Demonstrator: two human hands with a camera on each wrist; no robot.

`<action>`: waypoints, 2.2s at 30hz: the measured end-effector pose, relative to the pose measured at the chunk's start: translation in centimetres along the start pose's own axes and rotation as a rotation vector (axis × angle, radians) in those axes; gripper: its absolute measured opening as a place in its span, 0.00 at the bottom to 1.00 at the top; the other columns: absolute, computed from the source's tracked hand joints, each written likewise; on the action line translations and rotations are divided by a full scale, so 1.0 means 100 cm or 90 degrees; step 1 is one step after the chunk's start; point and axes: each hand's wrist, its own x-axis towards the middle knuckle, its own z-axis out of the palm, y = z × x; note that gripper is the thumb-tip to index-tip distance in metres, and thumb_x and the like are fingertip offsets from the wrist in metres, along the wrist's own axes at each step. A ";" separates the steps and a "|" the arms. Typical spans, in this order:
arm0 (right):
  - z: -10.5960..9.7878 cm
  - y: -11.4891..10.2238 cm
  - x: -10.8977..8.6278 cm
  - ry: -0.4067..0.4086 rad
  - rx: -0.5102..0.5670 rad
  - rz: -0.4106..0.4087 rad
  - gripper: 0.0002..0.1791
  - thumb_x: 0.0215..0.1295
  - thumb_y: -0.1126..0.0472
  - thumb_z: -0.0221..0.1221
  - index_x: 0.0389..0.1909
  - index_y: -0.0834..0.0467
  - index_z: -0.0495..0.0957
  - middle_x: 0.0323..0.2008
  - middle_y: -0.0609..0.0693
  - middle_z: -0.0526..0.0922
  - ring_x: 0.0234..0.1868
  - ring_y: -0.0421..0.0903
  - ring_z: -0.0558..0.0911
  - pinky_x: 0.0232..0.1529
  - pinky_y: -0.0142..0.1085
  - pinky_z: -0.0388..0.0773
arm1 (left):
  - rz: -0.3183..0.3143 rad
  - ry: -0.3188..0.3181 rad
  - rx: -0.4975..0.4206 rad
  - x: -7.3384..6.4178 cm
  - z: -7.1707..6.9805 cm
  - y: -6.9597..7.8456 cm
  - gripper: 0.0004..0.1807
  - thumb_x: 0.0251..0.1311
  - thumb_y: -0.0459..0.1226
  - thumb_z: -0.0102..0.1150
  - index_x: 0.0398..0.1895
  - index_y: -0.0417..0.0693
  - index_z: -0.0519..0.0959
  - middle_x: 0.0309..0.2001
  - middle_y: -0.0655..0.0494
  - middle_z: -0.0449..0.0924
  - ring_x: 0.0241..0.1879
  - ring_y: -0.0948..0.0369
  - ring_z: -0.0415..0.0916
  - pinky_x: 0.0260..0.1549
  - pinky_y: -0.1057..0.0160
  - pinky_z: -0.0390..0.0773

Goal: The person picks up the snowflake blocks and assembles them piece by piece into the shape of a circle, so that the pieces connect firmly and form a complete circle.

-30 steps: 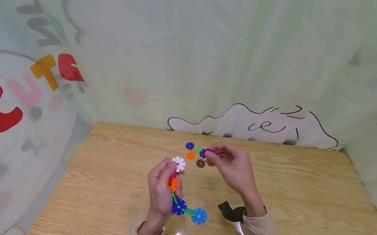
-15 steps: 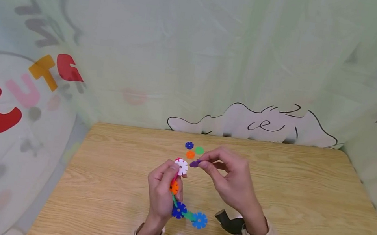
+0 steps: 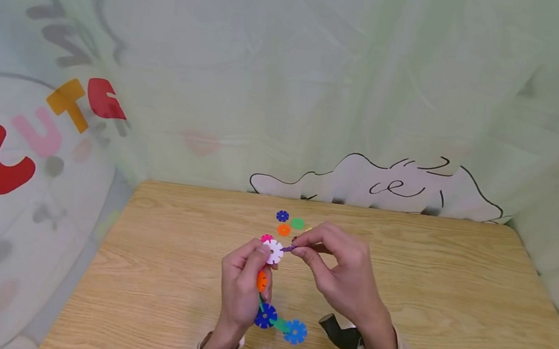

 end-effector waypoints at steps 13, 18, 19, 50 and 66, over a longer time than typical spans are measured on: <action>0.007 -0.005 0.000 0.047 -0.080 -0.114 0.12 0.52 0.76 0.75 0.33 0.60 0.85 0.31 0.49 0.86 0.31 0.44 0.88 0.36 0.32 0.88 | -0.067 -0.023 0.002 0.000 -0.001 0.002 0.21 0.79 0.33 0.42 0.28 0.27 0.73 0.10 0.47 0.60 0.07 0.67 0.62 0.07 0.71 0.65; 0.009 -0.004 -0.001 0.053 -0.073 -0.098 0.14 0.48 0.79 0.75 0.31 0.60 0.85 0.30 0.49 0.86 0.30 0.44 0.88 0.37 0.30 0.88 | -0.078 -0.028 -0.003 0.001 -0.001 0.002 0.21 0.80 0.34 0.42 0.28 0.28 0.74 0.10 0.49 0.61 0.08 0.67 0.63 0.08 0.72 0.66; 0.009 -0.004 -0.001 0.053 -0.069 -0.092 0.14 0.48 0.80 0.75 0.31 0.60 0.85 0.30 0.49 0.86 0.30 0.44 0.88 0.38 0.30 0.88 | -0.079 -0.031 -0.002 0.001 -0.001 0.001 0.21 0.80 0.34 0.42 0.28 0.29 0.74 0.10 0.49 0.61 0.08 0.66 0.63 0.08 0.72 0.66; -0.019 0.043 -0.001 -0.082 -0.001 0.137 0.14 0.59 0.66 0.77 0.46 0.55 0.88 0.43 0.48 0.92 0.41 0.44 0.90 0.44 0.40 0.91 | -0.093 -0.052 -0.031 0.015 -0.015 -0.009 0.26 0.81 0.39 0.40 0.29 0.22 0.72 0.10 0.63 0.65 0.08 0.69 0.63 0.08 0.73 0.65; 0.060 0.145 -0.035 -0.185 -0.160 0.509 0.15 0.66 0.55 0.72 0.48 0.57 0.86 0.38 0.53 0.88 0.38 0.47 0.83 0.38 0.37 0.78 | -0.143 -0.071 -0.055 0.021 -0.019 -0.017 0.24 0.81 0.41 0.37 0.28 0.36 0.74 0.10 0.64 0.66 0.08 0.67 0.62 0.10 0.72 0.65</action>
